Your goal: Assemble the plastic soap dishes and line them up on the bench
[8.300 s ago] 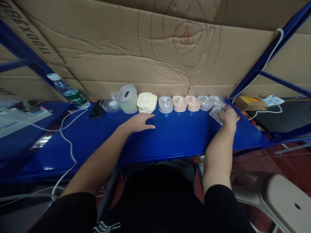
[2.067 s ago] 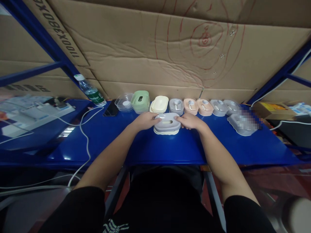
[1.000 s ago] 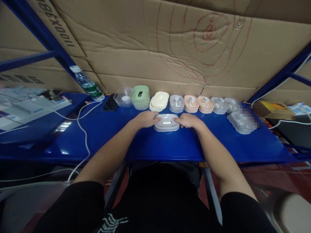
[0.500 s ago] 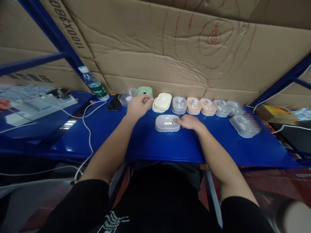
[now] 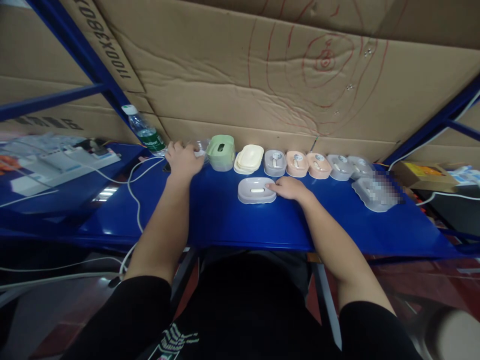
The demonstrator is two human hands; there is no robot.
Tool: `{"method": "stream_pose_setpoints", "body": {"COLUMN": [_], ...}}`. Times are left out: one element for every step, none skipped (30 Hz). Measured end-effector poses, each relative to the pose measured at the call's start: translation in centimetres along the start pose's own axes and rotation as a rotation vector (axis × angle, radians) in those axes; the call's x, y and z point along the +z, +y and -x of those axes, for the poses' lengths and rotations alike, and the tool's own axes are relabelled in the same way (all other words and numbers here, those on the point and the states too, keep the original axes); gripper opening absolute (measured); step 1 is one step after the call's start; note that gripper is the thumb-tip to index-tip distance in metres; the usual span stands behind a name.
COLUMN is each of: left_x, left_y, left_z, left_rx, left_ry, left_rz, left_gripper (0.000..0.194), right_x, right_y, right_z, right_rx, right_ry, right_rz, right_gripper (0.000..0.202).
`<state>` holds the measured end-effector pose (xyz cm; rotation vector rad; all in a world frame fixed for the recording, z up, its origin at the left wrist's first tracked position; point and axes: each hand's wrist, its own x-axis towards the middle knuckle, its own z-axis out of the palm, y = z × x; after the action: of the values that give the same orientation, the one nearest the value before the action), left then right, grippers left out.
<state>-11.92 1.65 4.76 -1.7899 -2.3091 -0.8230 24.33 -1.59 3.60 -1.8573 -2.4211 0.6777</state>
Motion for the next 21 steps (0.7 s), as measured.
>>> {"method": "stream_pose_setpoints", "body": {"left_x": [0.1,0.2,0.3,0.3,0.3,0.2,0.1,0.0,0.0,-0.1,-0.2,-0.2,-0.3,-0.3,-0.3,-0.3,-0.3,-0.3,-0.3,-0.4,-0.5], "left_y": [-0.1,-0.2,-0.2,-0.2,-0.2,-0.1,-0.1,0.0,0.1,0.2,0.2,0.2,0.2,0.2,0.1,0.0,-0.2,-0.3,-0.4,-0.4,-0.3], "left_z": [0.0,-0.1,-0.1,-0.2,-0.2,-0.2,-0.3,-0.3,-0.4,-0.5,-0.5,-0.6,-0.7,-0.8,-0.8,-0.9,-1.0,-1.1,-1.1,-1.1,-1.1], "left_rx": [-0.011,-0.023,-0.033,-0.039,-0.043,-0.046,-0.051,-0.058,-0.068,-0.079,-0.091,-0.101,-0.107,-0.106,-0.099,-0.087,-0.073,-0.061,-0.052,-0.032,-0.011], "left_ry": [-0.025,-0.049,-0.07,-0.087,-0.1,-0.109,-0.114,-0.118,-0.119,-0.117,-0.109,-0.094,-0.068,-0.03,0.022,0.086,0.16,0.24,0.314,0.345,0.362], "left_rz": [-0.016,-0.028,-0.036,-0.04,-0.04,-0.035,-0.025,-0.011,0.009,0.034,0.063,0.096,0.132,0.17,0.212,0.257,0.307,0.364,0.436,0.527,0.632], "left_gripper": [0.042,0.04,0.038,0.036,0.034,0.033,0.032,0.031,0.03,0.028,0.026,0.024,0.021,0.019,0.017,0.016,0.015,0.014,0.013,0.013,0.013], "right_x": [0.0,0.0,0.0,0.1,0.1,0.1,0.1,0.1,0.1,0.1,0.1,0.0,0.0,0.0,0.0,0.0,0.0,0.0,0.0,0.0,0.0], "right_y": [0.0,0.0,0.1,0.1,0.1,0.2,0.2,0.2,0.2,0.2,0.2,0.2,0.1,0.1,0.1,0.1,0.1,0.1,0.1,0.0,0.0], "right_z": [0.0,0.0,0.0,0.0,0.0,0.0,-0.1,-0.1,-0.1,-0.1,0.0,0.0,0.0,0.0,0.0,0.0,0.0,0.0,0.0,0.0,0.0], "right_rx": [-0.002,-0.004,-0.007,-0.01,-0.013,-0.016,-0.016,-0.014,-0.013,-0.011,-0.01,-0.011,-0.014,-0.016,-0.016,-0.013,-0.011,-0.007,-0.005,-0.004,-0.005], "right_ry": [0.003,0.005,0.005,0.005,0.004,0.004,0.004,0.003,0.005,0.005,0.004,0.002,0.001,0.002,0.003,0.005,0.006,0.005,0.002,-0.001,-0.004], "right_rz": [-0.001,-0.001,-0.001,-0.001,-0.003,-0.004,-0.006,-0.008,-0.01,-0.011,-0.01,-0.006,-0.001,0.004,0.009,0.012,0.012,0.013,0.015,0.019,0.023], "right_gripper": [0.066,0.066,0.066,0.066,0.066,0.066,0.066,0.067,0.067,0.067,0.068,0.068,0.069,0.069,0.07,0.07,0.07,0.069,0.069,0.069,0.069]}}
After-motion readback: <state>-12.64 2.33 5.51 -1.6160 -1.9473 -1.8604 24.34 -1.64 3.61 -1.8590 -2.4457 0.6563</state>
